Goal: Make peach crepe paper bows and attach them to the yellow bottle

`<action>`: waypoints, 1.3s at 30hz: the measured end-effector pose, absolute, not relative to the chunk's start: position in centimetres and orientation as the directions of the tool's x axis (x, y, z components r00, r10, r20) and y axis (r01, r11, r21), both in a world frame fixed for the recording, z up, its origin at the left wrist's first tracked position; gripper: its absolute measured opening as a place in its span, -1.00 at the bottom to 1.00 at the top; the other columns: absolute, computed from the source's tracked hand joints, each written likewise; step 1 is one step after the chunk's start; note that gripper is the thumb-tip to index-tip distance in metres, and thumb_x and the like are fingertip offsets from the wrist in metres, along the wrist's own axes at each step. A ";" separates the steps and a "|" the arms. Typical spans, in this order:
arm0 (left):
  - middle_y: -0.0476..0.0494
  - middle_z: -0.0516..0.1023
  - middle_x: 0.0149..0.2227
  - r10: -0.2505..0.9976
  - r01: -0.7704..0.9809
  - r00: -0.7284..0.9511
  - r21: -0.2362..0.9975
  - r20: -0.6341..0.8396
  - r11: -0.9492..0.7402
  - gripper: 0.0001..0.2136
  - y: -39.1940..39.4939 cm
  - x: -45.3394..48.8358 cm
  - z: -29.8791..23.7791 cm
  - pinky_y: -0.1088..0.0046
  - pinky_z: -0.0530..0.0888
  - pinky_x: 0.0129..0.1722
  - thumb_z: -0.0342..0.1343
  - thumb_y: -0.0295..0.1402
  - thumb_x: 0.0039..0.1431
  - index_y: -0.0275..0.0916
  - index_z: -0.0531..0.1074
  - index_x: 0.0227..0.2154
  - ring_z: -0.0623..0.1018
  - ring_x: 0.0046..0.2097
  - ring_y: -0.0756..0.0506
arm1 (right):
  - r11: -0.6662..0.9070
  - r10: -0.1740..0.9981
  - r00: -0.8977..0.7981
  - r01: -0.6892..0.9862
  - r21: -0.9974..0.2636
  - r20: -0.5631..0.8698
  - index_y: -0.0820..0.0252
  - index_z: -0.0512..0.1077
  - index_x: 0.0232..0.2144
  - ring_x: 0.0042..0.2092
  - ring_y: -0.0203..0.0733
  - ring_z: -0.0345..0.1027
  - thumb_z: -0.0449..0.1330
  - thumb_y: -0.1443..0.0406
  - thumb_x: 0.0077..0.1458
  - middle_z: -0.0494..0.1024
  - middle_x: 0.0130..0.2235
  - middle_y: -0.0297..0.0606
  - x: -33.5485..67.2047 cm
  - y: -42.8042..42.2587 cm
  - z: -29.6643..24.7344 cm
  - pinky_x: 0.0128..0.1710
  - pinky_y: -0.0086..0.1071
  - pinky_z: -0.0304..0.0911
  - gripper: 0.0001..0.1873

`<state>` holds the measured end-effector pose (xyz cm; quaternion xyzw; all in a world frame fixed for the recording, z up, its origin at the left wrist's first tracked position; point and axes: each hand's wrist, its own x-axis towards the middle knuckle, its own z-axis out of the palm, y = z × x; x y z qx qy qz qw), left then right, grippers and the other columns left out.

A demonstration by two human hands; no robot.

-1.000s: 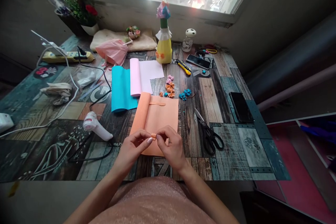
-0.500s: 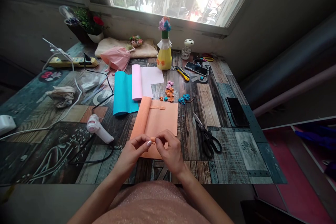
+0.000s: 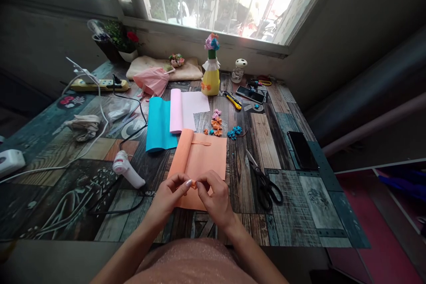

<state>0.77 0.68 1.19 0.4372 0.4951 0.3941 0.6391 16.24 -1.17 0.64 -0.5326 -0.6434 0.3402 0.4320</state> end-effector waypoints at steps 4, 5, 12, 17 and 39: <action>-0.05 0.49 -0.47 0.926 -0.069 0.205 0.939 -0.316 0.336 -0.72 1.0 0.8 1.3 0.49 0.35 -0.35 0.25 -0.12 0.02 -0.27 0.49 -0.47 0.39 -0.43 -0.01 | 0.207 0.978 -0.072 0.401 -0.893 0.194 0.14 0.37 -0.42 -0.37 -0.24 0.30 0.09 0.35 0.21 0.43 -0.41 -0.32 16.3 -0.9 0.7 -0.36 -0.38 0.20 -0.86; -0.05 0.48 -0.48 0.923 -0.067 0.207 0.936 -0.325 0.345 -0.71 1.1 0.8 1.3 0.49 0.35 -0.36 0.25 -0.11 0.02 -0.27 0.49 -0.48 0.38 -0.44 -0.01 | 0.209 0.978 -0.074 0.402 -0.891 0.196 0.14 0.36 -0.42 -0.38 -0.25 0.30 0.09 0.35 0.21 0.42 -0.42 -0.32 16.2 -0.8 0.7 -0.37 -0.38 0.20 -0.85; -0.01 0.39 -0.53 0.918 -0.082 0.218 0.931 -0.333 0.357 -0.71 1.2 1.0 0.8 0.49 0.31 -0.35 0.24 -0.11 0.02 -0.27 0.46 -0.51 0.33 -0.44 -0.01 | 0.180 0.984 -0.058 0.392 -0.902 0.171 0.15 0.37 -0.43 -0.38 -0.25 0.31 0.09 0.34 0.20 0.42 -0.43 -0.33 16.1 -0.8 0.5 -0.36 -0.38 0.20 -0.85; 0.03 0.34 -0.53 0.916 -0.126 0.181 0.916 -0.357 0.382 -0.72 1.2 0.9 0.6 0.51 0.30 -0.34 0.23 -0.11 0.04 -0.26 0.44 -0.46 0.31 -0.43 0.01 | 0.024 0.999 0.017 0.245 -0.969 0.029 0.17 0.37 -0.44 -0.39 -0.26 0.30 0.12 0.25 0.19 0.42 -0.44 -0.33 16.1 -0.5 0.4 -0.37 -0.39 0.20 -0.83; -0.10 0.52 -0.37 0.969 0.139 0.198 0.983 -0.147 0.120 -0.84 1.4 0.5 0.3 0.44 0.39 -0.25 0.14 -0.25 0.17 -0.24 0.48 -0.40 0.50 -0.28 -0.09 | -0.431 0.900 -0.152 -0.452 -0.781 -0.409 0.22 0.35 -0.51 -0.58 -0.43 0.16 0.37 0.15 -0.07 0.38 -0.58 -0.44 15.9 0.0 -0.8 -0.56 -0.52 0.11 -0.68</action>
